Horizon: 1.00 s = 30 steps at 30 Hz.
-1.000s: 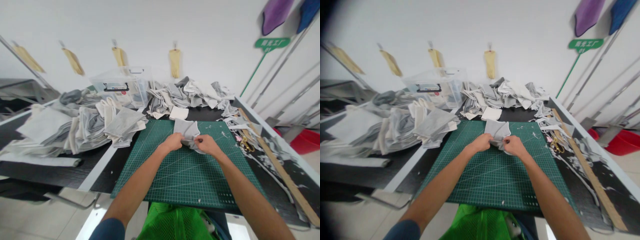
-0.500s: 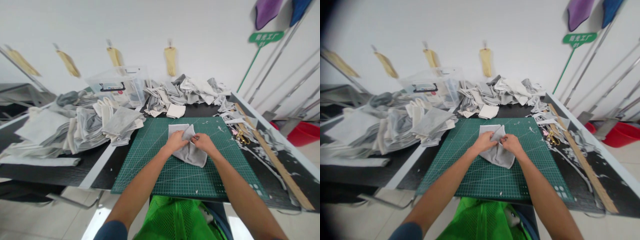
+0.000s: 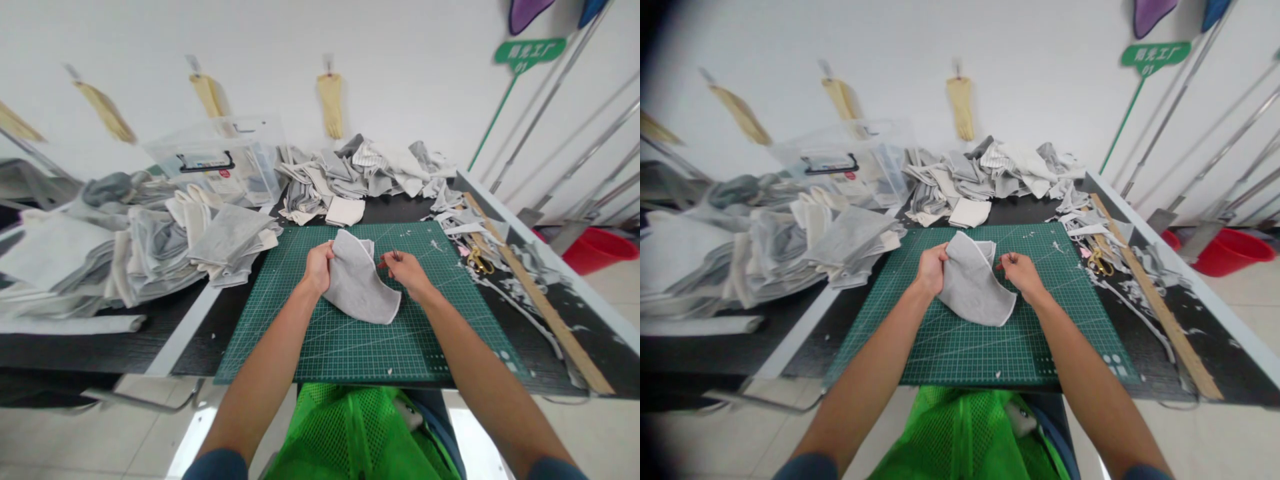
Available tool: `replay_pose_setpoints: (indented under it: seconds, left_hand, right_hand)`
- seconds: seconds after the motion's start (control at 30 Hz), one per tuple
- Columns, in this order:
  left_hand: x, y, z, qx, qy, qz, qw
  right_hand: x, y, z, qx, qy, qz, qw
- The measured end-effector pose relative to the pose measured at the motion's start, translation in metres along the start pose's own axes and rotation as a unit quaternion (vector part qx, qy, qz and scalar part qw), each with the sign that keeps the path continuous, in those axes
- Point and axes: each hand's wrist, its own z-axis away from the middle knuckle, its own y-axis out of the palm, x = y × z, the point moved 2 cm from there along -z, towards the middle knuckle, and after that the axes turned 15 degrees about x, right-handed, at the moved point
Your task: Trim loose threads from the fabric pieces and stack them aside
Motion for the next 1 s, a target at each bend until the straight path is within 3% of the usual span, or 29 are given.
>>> replay_pose_setpoints:
  seconds: [0.1, 0.2, 0.3, 0.47, 0.57, 0.73, 0.83, 1.0]
  left_hand:
    - [-0.001, -0.003, 0.000, -0.029, -0.009, 0.063, 0.998]
    - [0.000, -0.004, -0.003, -0.066, -0.009, 0.046, 0.997]
    - [0.002, -0.009, -0.006, -0.107, 0.000, 0.031, 0.994]
    - [0.002, -0.026, -0.007, -0.197, 0.020, 0.017, 0.980]
    - [0.001, -0.031, -0.006, -0.217, 0.014, 0.003, 0.976]
    - [0.002, -0.028, -0.006, -0.180, -0.019, -0.011, 0.983]
    - [0.000, -0.025, -0.005, -0.154, -0.031, -0.009, 0.988]
    - [-0.007, -0.018, -0.002, -0.044, -0.056, 0.004, 0.997]
  right_hand:
    - [0.010, 0.005, 0.006, 0.048, -0.038, -0.015, 0.998]
    - [0.021, 0.008, 0.015, 0.123, -0.092, -0.004, 0.988]
    - [0.025, 0.007, 0.021, 0.189, -0.087, 0.000, 0.978]
    - [0.019, -0.006, 0.020, 0.175, -0.051, 0.057, 0.982]
    - [0.016, -0.011, 0.018, 0.143, -0.059, 0.094, 0.983]
    - [0.019, 0.000, 0.016, 0.097, -0.104, 0.142, 0.980]
    - [0.022, 0.010, 0.017, 0.143, -0.114, 0.162, 0.970]
    - [0.030, 0.012, 0.027, 0.247, -0.112, 0.108, 0.956]
